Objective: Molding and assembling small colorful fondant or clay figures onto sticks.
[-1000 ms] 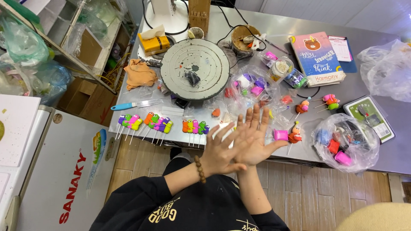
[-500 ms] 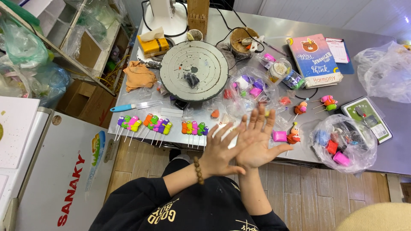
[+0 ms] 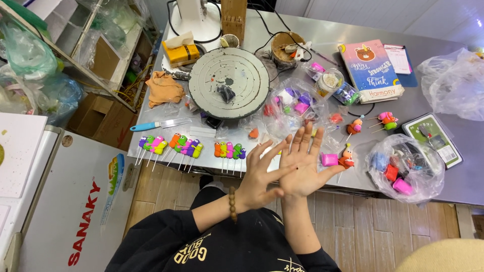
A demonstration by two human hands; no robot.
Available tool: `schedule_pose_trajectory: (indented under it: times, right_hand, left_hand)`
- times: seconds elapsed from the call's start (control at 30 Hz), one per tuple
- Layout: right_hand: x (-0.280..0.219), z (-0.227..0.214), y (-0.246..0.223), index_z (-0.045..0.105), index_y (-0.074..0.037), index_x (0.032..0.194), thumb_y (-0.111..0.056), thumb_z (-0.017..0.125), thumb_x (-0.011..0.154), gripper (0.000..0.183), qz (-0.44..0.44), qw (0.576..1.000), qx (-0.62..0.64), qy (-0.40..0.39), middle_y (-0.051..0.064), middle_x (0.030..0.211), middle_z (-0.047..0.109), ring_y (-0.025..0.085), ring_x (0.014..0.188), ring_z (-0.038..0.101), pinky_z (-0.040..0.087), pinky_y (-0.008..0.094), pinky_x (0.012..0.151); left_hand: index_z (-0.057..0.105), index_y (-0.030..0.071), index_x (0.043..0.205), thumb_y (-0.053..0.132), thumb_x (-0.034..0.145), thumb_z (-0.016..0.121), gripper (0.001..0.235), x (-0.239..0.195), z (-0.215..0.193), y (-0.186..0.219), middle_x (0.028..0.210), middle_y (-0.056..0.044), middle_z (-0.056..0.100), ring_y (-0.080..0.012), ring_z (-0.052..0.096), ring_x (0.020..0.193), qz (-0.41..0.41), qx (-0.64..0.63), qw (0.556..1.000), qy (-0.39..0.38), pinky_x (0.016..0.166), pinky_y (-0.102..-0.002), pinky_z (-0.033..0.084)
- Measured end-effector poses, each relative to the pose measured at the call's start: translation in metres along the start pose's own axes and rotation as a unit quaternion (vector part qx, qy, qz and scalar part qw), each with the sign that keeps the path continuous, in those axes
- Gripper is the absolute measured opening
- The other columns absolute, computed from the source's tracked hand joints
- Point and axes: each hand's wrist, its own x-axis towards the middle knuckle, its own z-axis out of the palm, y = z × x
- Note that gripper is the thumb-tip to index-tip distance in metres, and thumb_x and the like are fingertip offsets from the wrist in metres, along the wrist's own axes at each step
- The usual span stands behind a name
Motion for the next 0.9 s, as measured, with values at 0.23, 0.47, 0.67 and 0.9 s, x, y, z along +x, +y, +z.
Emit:
schedule_pose_trajectory:
  times: [0.23,0.47,0.67,0.9]
  right_hand:
    - [0.002,-0.017,-0.003,0.043,-0.014,0.154,-0.081,0.044,0.08,0.099,0.046,0.998,0.03,0.011,0.013,0.158,0.045,0.027,0.143,0.045,0.035,0.05,0.124]
    - [0.001,-0.019,-0.002,0.043,-0.016,0.154,-0.083,0.039,0.081,0.099,0.042,0.999,0.006,0.016,0.012,0.157,0.046,0.025,0.143,0.046,0.037,0.048,0.123]
    - [-0.005,-0.022,0.006,0.042,-0.018,0.154,-0.084,0.035,0.081,0.099,0.054,0.997,-0.029,0.036,0.012,0.155,0.048,0.025,0.14,0.049,0.042,0.048,0.118]
    - [-0.012,-0.048,0.014,0.045,-0.014,0.151,-0.078,0.036,0.089,0.089,0.099,0.983,-0.123,0.095,0.011,0.152,0.052,0.024,0.138,0.052,0.044,0.047,0.116]
  left_hand:
    - [0.073,0.026,0.121,0.069,0.095,0.043,0.059,0.006,-0.005,0.002,0.159,-0.012,0.041,-0.0415,0.024,0.151,-0.018,-0.029,0.999,-0.001,0.119,-0.058,0.013]
    - [0.074,0.031,0.116,0.069,0.092,0.05,0.051,0.006,0.0,-0.006,0.154,-0.006,0.049,-0.0351,0.031,0.149,0.022,0.067,0.997,0.011,0.12,-0.055,0.013]
    - [0.078,0.029,0.094,0.043,0.081,0.081,0.019,0.018,-0.002,-0.016,0.145,0.002,0.057,-0.0337,0.039,0.144,-0.041,0.007,0.999,0.013,0.115,-0.054,0.026]
    - [0.077,0.027,0.085,0.036,0.081,0.083,0.011,0.007,-0.007,-0.033,0.135,0.005,0.065,-0.0283,0.049,0.139,-0.008,0.034,0.999,0.032,0.115,-0.052,0.026]
